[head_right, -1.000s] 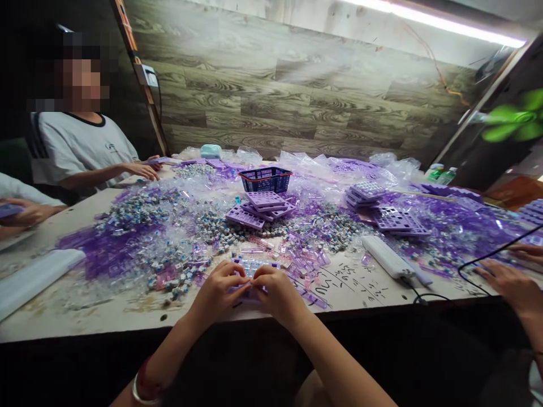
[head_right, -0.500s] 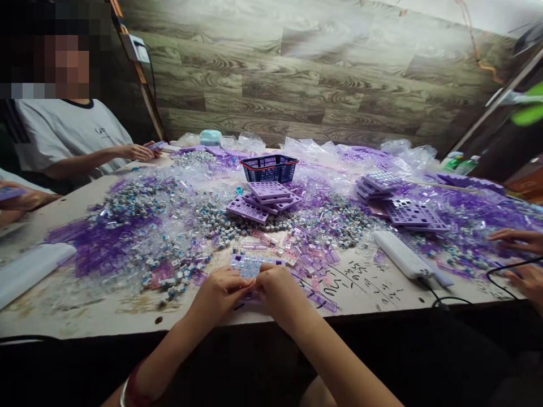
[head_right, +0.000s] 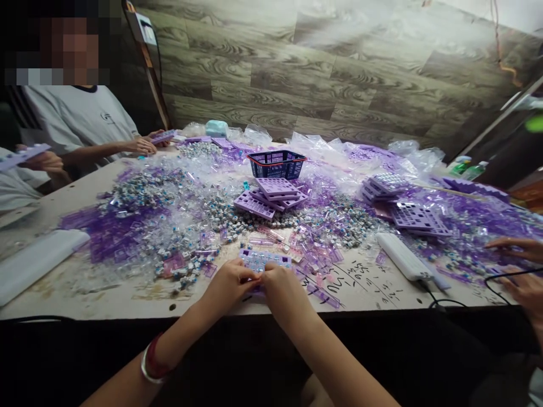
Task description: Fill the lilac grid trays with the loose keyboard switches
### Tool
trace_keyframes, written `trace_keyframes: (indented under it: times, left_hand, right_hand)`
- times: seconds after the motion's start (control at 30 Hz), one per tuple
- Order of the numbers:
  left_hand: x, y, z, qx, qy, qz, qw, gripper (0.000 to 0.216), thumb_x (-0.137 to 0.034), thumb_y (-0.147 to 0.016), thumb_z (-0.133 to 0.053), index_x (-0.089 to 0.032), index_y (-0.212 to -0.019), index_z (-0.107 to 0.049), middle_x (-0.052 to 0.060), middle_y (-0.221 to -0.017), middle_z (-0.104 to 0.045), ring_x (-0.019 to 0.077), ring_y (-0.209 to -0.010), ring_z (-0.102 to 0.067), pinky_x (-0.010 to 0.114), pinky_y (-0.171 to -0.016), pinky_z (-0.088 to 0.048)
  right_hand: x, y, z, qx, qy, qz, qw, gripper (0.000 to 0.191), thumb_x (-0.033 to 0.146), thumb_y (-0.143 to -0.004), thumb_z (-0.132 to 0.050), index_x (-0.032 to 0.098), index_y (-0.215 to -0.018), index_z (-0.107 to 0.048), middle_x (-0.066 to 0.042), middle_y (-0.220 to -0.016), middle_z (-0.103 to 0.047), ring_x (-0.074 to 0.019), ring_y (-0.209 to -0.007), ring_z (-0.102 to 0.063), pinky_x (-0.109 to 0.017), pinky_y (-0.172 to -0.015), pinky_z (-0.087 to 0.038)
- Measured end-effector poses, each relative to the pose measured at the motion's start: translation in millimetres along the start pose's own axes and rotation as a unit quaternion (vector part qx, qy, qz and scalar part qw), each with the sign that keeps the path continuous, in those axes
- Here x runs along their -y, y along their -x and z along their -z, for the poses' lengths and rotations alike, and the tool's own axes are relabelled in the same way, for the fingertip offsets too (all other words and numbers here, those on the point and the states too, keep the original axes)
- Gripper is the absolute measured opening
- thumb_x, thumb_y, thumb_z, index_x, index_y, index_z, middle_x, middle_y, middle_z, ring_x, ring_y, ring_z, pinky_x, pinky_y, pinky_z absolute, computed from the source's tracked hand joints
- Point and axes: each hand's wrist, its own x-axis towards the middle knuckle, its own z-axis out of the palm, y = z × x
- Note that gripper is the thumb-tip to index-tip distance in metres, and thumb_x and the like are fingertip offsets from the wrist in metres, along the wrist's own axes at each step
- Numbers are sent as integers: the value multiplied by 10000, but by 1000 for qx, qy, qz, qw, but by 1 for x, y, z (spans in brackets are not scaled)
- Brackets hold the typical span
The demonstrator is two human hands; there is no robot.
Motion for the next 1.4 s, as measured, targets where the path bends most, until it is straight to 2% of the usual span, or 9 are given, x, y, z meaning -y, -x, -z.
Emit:
trace_keyframes:
  times: [0.27,0.5,0.7,0.83,0.97,1.13,1.27,1.33,1.4]
  left_hand:
    - [-2,4,0,-17,4,-9,1000,112,-283,-819,-665,-236,-798,-763,23,-630,-613,168,-677,-532,271,-661,-380]
    - [7,6,1,-30,92,-45,994,162,-205,-762,-687,-213,-915,-741,-26,-583,-587,135,-639,-519,245,-646,-365]
    - [7,9,1,-41,94,-31,994,182,-199,-771,-675,-221,-942,-732,-14,-630,-593,148,-683,-543,246,-674,-397]
    - [6,8,-1,-48,57,-34,997,155,-274,-803,-665,-232,-935,-734,5,-666,-607,160,-698,-558,261,-688,-409]
    - [5,6,-2,-46,23,-41,998,140,-278,-796,-667,-228,-916,-722,-8,-635,-579,155,-670,-543,268,-690,-404]
    - [3,6,-2,-21,41,-70,996,141,-146,-745,-658,-177,-882,-669,-40,-599,-519,133,-639,-508,248,-658,-382]
    - [2,8,1,-14,52,-78,996,138,-145,-742,-643,-171,-877,-656,-43,-580,-500,136,-627,-503,248,-644,-389]
    - [2,10,3,-34,47,-94,994,183,-201,-758,-648,-175,-939,-649,-18,-641,-546,164,-713,-535,268,-701,-424]
    - [3,10,4,-82,16,-101,991,349,-291,-755,-673,-184,-1082,-614,56,-900,-622,234,-962,-539,352,-860,-434]
  right_hand:
    - [5,4,1,-29,-17,-21,999,251,37,-761,-583,165,-577,-695,-42,-616,-607,-128,-551,-573,-225,-544,-395]
    - [-7,13,2,-89,-115,-24,989,181,101,-776,-596,189,-787,-754,-64,-797,-711,-170,-706,-672,-261,-657,-525]
    - [-10,20,9,-108,-162,-36,980,166,207,-813,-581,180,-860,-737,-86,-885,-704,-180,-720,-665,-293,-642,-549]
    - [-12,22,6,-112,-163,-80,977,178,308,-823,-588,175,-801,-704,-72,-786,-687,-175,-663,-636,-298,-618,-524]
    - [-15,16,-1,-145,-97,-193,966,297,449,-740,-677,160,-736,-609,-65,-718,-641,-200,-660,-604,-318,-609,-492]
    - [-20,9,-10,-152,-60,-225,961,537,523,-637,-742,113,-953,-599,-146,-978,-600,-293,-954,-575,-392,-800,-482]
    - [-24,8,-12,-105,-62,-272,954,695,547,-604,-757,104,-1110,-583,-190,-1107,-569,-362,-1104,-512,-474,-923,-416]
    - [-27,8,-12,-73,-74,-287,952,715,546,-608,-754,106,-1144,-580,-192,-1131,-564,-363,-1112,-513,-471,-924,-418]
    - [-30,8,-13,-61,-77,-288,953,709,543,-600,-759,104,-1132,-594,-187,-1118,-568,-355,-1098,-523,-455,-905,-434]
